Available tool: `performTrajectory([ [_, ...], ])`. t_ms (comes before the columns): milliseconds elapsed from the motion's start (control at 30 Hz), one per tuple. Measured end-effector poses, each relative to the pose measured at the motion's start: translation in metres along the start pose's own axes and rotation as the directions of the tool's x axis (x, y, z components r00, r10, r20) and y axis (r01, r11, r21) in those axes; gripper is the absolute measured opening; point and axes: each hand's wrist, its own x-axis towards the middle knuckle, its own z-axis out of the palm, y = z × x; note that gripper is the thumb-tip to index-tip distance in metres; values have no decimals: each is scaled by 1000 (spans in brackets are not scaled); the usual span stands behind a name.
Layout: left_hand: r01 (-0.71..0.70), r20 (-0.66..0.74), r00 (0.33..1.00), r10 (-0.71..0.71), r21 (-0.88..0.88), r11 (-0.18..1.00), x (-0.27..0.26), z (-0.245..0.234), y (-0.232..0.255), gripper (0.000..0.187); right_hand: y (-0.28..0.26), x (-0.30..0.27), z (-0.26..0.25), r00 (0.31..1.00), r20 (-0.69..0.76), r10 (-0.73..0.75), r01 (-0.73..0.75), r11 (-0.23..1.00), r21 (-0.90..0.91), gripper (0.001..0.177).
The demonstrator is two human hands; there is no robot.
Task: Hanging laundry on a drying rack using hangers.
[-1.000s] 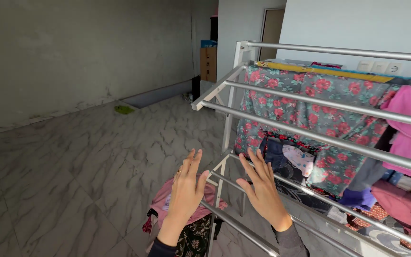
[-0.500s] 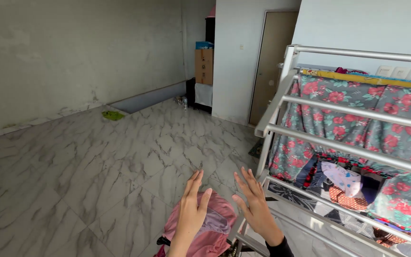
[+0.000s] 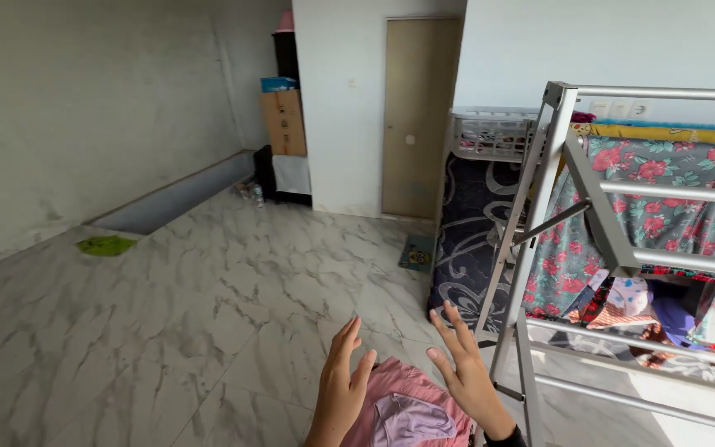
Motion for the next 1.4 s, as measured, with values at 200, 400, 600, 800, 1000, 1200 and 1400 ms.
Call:
performTrajectory([
  [200, -45, 123, 991, 50, -43, 998, 37, -30, -60, 62, 11, 35, 32, 987, -121, 110, -114, 993, -29, 59],
  [400, -27, 232, 972, 37, -50, 998, 117, -58, -132, 63, 64, 82, 81, 935, -328, 134, -171, 981, -88, 58],
  [600, -15, 361, 932, 31, -49, 999, 222, -76, -174, 62, 94, 156, 138, 849, -478, 227, -304, 948, -91, 56],
  [800, 8, 440, 897, 49, -128, 992, 301, -70, -213, 61, 110, 213, 182, 860, -449, 242, -325, 938, -117, 56],
  [1000, -43, 515, 840, 173, -255, 966, 378, -36, -280, 61, 127, 260, 224, 813, -521, 261, -395, 904, -163, 57],
  [1200, -154, 530, 770, 357, -388, 909, 471, -26, -339, 61, 150, 303, 266, 728, -629, 274, -505, 834, -222, 56],
  [1400, -136, 541, 728, 422, -489, 862, 554, 1, -358, 60, 164, 346, 294, 698, -658, 281, -573, 771, -278, 56],
])
